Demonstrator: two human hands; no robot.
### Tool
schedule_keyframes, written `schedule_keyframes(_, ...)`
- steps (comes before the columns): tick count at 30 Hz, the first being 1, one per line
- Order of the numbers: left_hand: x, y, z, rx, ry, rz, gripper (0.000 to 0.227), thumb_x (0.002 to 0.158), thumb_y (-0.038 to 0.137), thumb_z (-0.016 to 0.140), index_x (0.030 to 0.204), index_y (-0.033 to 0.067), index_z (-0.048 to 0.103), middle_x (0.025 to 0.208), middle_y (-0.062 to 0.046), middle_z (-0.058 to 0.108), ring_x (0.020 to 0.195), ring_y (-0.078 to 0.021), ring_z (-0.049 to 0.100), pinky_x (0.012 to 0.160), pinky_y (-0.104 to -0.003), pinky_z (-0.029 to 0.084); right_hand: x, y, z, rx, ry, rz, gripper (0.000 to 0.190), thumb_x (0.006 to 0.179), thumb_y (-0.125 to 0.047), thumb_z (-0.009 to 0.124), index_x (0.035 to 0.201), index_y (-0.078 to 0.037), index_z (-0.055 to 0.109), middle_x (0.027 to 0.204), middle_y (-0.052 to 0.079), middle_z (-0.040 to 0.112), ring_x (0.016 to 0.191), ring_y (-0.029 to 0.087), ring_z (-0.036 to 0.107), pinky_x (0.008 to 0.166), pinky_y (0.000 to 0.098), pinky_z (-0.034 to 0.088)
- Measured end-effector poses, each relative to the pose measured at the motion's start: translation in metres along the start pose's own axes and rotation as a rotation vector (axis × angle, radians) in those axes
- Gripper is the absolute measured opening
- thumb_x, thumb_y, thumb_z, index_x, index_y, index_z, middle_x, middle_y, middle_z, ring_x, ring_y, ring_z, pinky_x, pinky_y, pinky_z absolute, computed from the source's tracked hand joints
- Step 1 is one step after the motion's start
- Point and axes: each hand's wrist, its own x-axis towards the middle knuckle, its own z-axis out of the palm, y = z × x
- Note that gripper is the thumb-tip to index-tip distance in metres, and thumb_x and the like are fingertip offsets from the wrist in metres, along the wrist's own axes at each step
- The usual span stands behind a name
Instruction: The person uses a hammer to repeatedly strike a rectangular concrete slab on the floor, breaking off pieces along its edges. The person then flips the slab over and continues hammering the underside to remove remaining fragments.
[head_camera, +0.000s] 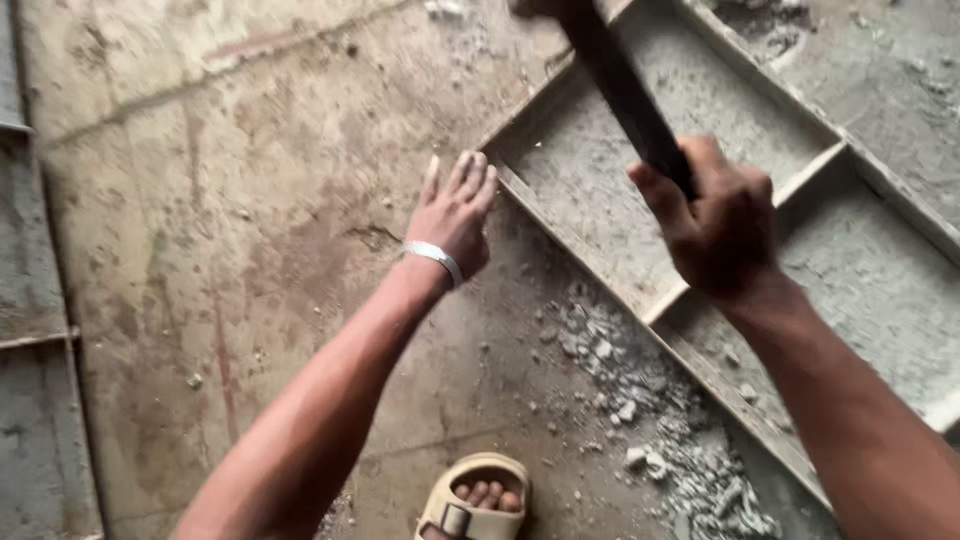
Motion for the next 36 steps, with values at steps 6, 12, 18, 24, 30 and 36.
schedule_keyframes(6, 0.004, 0.003, -0.001, -0.001, 0.045, -0.014, 0.076, 0.077, 0.002, 0.052, 0.152, 0.0024, 0.04, 0.165, -0.014, 0.031, 0.155, -0.0241, 0.021, 0.126, -0.052, 0.004, 0.006, 0.002, 0.034, -0.073, -0.261, 0.136, 0.037, 0.113, -0.039, 0.041, 0.101, -0.006, 0.05, 0.061, 0.003, 0.052, 0.038, 0.011, 0.046, 0.032, 0.027, 0.038)
schedule_keyframes(12, -0.002, 0.001, 0.001, -0.038, 0.055, 0.0, 0.074, 0.079, 0.006, 0.054, 0.152, 0.0007, 0.041, 0.165, -0.016, 0.033, 0.156, -0.0267, 0.023, 0.125, -0.054, 0.008, 0.002, -0.005, 0.014, -0.259, -0.391, 0.274, 0.042, 0.107, -0.047, 0.043, 0.097, -0.008, 0.055, 0.054, 0.002, 0.048, 0.035, 0.014, 0.038, 0.027, 0.0306, 0.034)
schedule_keyframes(18, 0.004, 0.002, 0.004, -0.007, 0.064, -0.016, 0.073, 0.079, 0.006, 0.052, 0.151, 0.0042, 0.042, 0.163, -0.013, 0.034, 0.154, -0.0249, 0.024, 0.125, -0.055, 0.009, 0.007, -0.001, 0.017, 0.096, -0.019, 0.018, 0.046, 0.111, -0.047, 0.042, 0.096, -0.005, 0.053, 0.057, -0.002, 0.046, 0.037, 0.007, 0.04, 0.032, 0.0262, 0.037)
schedule_keyframes(24, 0.012, 0.002, 0.004, 0.099, 0.12, 0.021, 0.075, 0.078, 0.005, 0.052, 0.152, 0.0037, 0.042, 0.162, -0.014, 0.034, 0.151, -0.0249, 0.025, 0.123, -0.051, 0.011, 0.005, 0.018, 0.017, -0.353, -0.534, 0.415, 0.038, 0.104, -0.047, 0.044, 0.098, -0.011, 0.055, 0.055, 0.001, 0.049, 0.036, 0.013, 0.039, 0.027, 0.0313, 0.035)
schedule_keyframes(30, 0.018, 0.0, 0.0, 0.106, 0.009, 0.04, 0.071, 0.08, 0.014, 0.058, 0.147, -0.0015, 0.045, 0.159, -0.02, 0.037, 0.151, -0.0317, 0.026, 0.124, -0.048, 0.014, 0.038, 0.024, -0.012, -0.238, -0.288, 0.287, 0.041, 0.104, -0.048, 0.057, 0.1, -0.008, 0.063, 0.055, 0.003, 0.051, 0.038, 0.013, 0.039, 0.033, 0.0336, 0.035)
schedule_keyframes(36, 0.023, 0.0, 0.001, 0.065, 0.061, 0.056, 0.061, 0.084, 0.012, 0.057, 0.142, -0.0046, 0.051, 0.155, -0.023, 0.044, 0.15, -0.033, 0.032, 0.126, -0.044, 0.02, 0.084, 0.031, -0.033, -0.233, -0.123, -0.005, 0.047, 0.111, -0.05, 0.058, 0.093, -0.007, 0.062, 0.06, 0.004, 0.054, 0.041, 0.014, 0.043, 0.035, 0.0341, 0.037)
